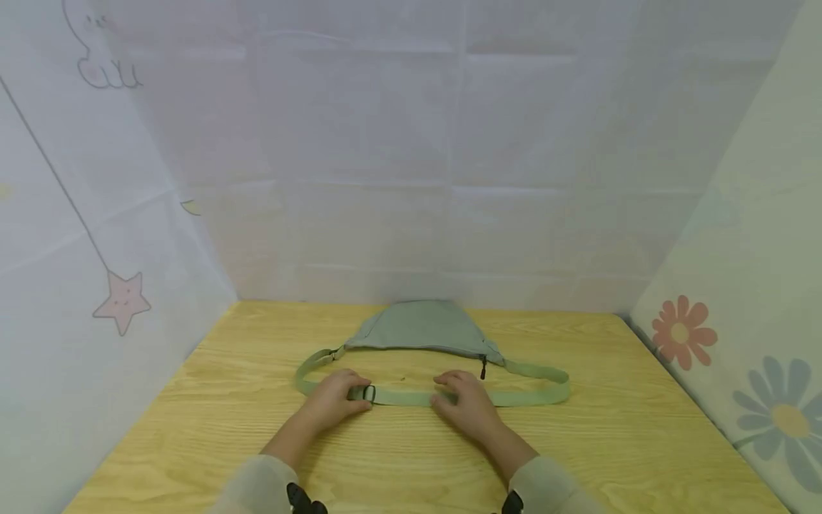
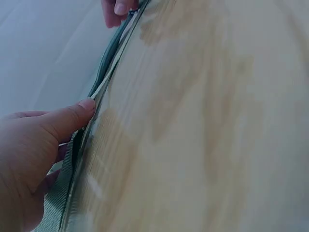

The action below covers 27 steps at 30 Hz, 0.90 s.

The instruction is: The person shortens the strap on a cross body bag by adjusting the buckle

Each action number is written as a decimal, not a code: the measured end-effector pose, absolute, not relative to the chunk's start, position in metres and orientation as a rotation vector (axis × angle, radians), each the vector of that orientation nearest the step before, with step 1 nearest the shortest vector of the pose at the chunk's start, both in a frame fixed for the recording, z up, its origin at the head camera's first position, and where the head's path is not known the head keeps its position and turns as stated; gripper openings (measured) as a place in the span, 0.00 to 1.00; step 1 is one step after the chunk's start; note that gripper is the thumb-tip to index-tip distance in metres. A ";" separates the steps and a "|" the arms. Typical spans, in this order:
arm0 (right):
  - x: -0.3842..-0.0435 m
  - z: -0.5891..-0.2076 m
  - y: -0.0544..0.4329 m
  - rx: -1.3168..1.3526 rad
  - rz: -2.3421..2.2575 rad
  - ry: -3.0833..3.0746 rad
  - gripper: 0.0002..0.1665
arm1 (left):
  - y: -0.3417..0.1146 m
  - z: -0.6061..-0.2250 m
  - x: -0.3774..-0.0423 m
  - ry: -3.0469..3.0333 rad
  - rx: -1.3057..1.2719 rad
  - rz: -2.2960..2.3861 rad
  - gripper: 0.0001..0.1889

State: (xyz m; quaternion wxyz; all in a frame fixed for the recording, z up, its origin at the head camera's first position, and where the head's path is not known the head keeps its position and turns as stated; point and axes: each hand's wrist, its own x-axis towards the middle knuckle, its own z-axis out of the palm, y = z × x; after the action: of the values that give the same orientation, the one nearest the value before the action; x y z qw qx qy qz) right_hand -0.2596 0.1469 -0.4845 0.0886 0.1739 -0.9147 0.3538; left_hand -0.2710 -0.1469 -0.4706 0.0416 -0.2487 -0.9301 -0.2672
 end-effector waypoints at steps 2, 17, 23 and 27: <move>-0.258 -0.485 0.145 0.520 1.061 -2.723 0.22 | -0.142 -0.470 -0.269 -2.837 -0.776 -0.836 0.22; -0.248 -0.487 0.133 0.627 1.055 -2.691 0.22 | -0.107 -0.475 -0.253 -2.788 -0.776 -1.066 0.23; -0.247 -0.489 0.133 0.686 1.029 -2.693 0.24 | -0.095 -0.475 -0.252 -2.754 -0.827 -1.078 0.23; -0.246 -0.487 0.134 0.713 1.037 -2.699 0.24 | -0.091 -0.475 -0.250 -2.747 -0.837 -1.103 0.23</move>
State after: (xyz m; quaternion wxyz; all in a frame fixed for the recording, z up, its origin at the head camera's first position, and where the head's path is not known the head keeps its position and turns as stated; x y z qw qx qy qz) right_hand -0.2456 0.1338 -0.4872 0.0815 0.2386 -0.9033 0.3471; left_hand -0.2504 -0.0914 -0.4745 0.0326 -0.2719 -0.8925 -0.3585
